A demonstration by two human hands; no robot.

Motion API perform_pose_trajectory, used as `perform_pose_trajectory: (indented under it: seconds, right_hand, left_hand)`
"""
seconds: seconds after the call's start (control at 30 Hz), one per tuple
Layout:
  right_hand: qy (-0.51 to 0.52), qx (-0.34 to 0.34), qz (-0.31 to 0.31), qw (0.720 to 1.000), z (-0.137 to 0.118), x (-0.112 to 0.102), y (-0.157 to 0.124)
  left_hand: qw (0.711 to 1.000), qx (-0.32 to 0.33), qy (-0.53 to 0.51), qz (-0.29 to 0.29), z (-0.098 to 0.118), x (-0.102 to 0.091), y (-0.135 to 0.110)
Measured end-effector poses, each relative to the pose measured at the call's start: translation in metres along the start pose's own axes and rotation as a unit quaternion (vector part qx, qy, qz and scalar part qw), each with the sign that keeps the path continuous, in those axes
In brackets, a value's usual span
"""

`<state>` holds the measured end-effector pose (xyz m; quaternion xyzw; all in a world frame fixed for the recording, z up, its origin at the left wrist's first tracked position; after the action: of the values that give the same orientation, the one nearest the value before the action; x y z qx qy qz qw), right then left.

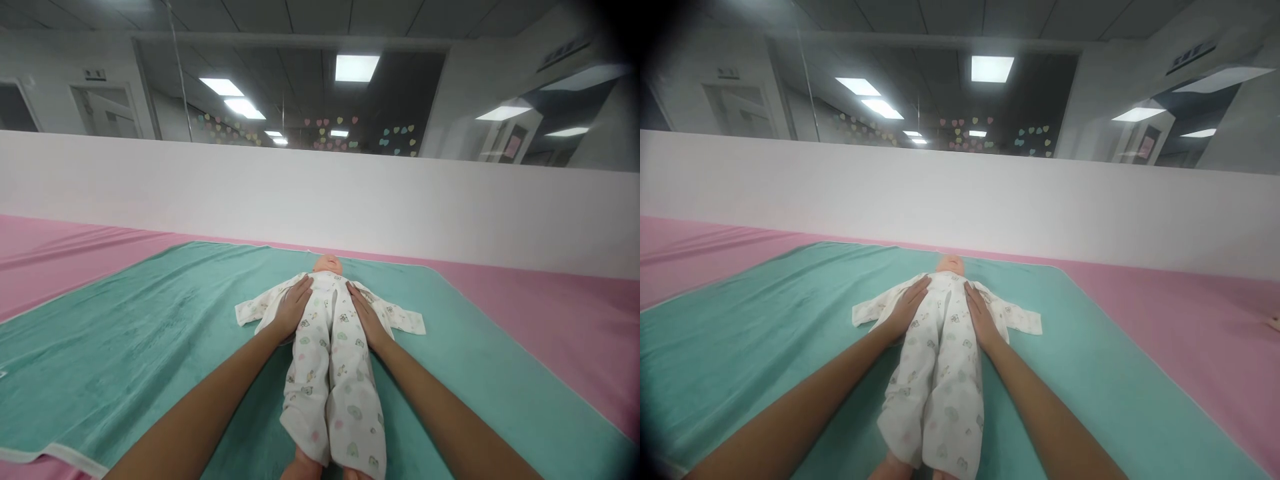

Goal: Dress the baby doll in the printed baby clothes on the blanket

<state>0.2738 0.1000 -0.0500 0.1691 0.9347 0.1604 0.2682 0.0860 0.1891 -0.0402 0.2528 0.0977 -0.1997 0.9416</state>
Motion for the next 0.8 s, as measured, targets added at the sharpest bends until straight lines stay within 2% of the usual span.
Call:
perform_pose_trajectory:
  seconds: [0.1,0.23,0.37,0.5,0.6,0.7,0.8]
  right_hand:
    - [0.004,0.009,-0.01,1.0,0.007,0.002,0.002]
    - [-0.021,-0.007,0.012,1.0,0.009,0.001,0.004]
    - [-0.045,-0.047,0.041,0.997,-0.011,-0.005,0.002]
    - [-0.05,-0.064,0.016,0.997,-0.036,-0.003,0.003]
    - [-0.077,-0.085,0.022,0.993,-0.048,-0.001,0.009]
    - [-0.141,-0.106,0.013,0.984,-0.054,0.002,0.016]
    - [-0.237,-0.126,-0.024,0.963,-0.061,0.007,0.021]
  left_hand:
    - [1.0,0.0,-0.013,0.01,-0.001,0.0,0.001]
    - [1.0,0.011,-0.011,0.018,0.007,-0.002,0.0]
    - [0.999,0.016,-0.028,0.009,0.02,-0.004,-0.005]
    - [0.999,0.031,-0.029,0.016,0.028,-0.004,-0.008]
    - [0.999,0.046,-0.022,0.019,0.03,-0.002,-0.007]
    - [0.999,0.049,-0.005,0.016,0.029,-0.001,-0.006]
    - [0.999,0.048,0.019,0.009,0.027,-0.001,-0.005]
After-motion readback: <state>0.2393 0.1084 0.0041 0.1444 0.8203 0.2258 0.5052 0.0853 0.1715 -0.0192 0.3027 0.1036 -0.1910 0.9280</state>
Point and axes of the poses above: each hand's wrist, its own y-axis towards the middle knuckle, its own x-axis out of the palm, z = x × y, the point moved 4 cm from there along y, towards the middle knuckle, and after that the axes turned 12 degrees about -y, right-handed, at the moved point
